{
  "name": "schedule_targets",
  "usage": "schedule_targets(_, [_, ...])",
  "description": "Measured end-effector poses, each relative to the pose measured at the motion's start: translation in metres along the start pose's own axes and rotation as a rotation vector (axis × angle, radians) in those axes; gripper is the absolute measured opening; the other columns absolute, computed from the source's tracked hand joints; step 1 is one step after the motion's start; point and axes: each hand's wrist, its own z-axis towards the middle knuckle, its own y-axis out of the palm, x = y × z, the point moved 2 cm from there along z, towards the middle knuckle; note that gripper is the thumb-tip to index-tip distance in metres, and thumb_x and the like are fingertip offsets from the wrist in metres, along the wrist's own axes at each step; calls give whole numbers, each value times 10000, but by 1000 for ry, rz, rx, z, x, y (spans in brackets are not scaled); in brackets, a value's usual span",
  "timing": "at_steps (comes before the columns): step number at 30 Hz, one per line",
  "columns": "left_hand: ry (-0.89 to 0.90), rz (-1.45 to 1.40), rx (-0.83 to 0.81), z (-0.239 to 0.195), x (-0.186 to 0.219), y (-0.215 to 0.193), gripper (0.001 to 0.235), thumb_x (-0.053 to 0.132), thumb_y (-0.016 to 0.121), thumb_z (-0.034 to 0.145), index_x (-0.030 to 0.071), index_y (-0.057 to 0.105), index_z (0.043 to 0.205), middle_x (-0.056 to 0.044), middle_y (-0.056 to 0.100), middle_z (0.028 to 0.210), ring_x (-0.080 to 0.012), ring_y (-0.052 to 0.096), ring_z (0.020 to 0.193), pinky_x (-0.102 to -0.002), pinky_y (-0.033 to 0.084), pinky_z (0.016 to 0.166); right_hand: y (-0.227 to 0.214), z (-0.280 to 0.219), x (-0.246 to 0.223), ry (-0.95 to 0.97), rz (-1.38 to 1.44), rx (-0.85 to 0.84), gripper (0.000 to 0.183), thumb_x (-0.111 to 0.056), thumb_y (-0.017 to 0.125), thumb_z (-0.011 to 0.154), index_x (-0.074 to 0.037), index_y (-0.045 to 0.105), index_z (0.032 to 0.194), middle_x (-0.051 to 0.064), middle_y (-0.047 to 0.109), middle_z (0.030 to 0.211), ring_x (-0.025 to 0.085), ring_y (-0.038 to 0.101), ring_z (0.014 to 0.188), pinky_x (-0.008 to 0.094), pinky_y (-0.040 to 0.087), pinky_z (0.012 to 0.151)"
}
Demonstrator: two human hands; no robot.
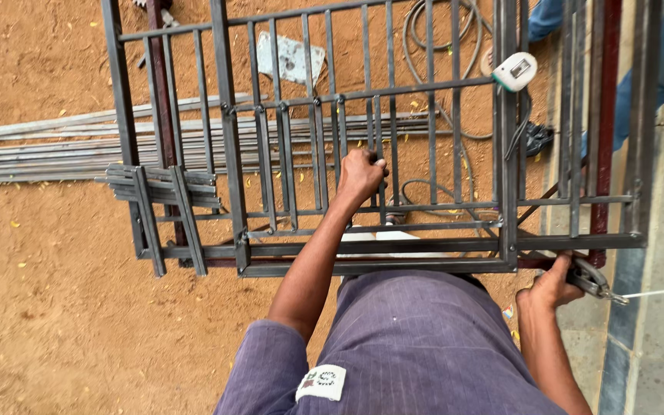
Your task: The person welds vertical metal bars onto a horizontal metal frame structure. They repeatedly measure the spacing between bars using a tape measure, adjust the position of the bars, and apply welds at the intersection points using a handheld welding tool. The process involves precise alignment and securing of multiple bars to the frame.
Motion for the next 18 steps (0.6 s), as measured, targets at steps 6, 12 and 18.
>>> schedule_targets(6, [-45, -163, -34, -3, 7, 1, 234, 110, 649, 958, -38, 741, 1114, -150, 784, 840, -167, 767, 672, -301, 626, 551, 12, -3, -10, -189, -55, 139, 586, -173, 855, 1008, 51, 432, 1346, 218, 679, 1357, 269, 746, 1183, 347, 625, 1005])
schedule_targets(12, [-45, -143, -34, -1, 4, 1, 236, 123, 657, 972, -57, 764, 1081, -180, 785, 834, -158, 738, 634, -305, 597, 530, -12, 5, -42, -665, -254, 16, 631, -118, 686, 964, 23, 308, 1450, 235, 555, 1403, 373, 697, 1320, 423, 615, 1122])
schedule_targets(18, [-47, -107, -24, 6, -2, 7, 239, 118, 659, 949, -26, 731, 1126, -179, 766, 855, -171, 719, 605, -321, 608, 490, 9, -7, -163, -1048, -645, -298, 803, -474, 733, 1023, -65, 279, 1544, 205, 500, 1261, 220, 625, 992, 336, 614, 868])
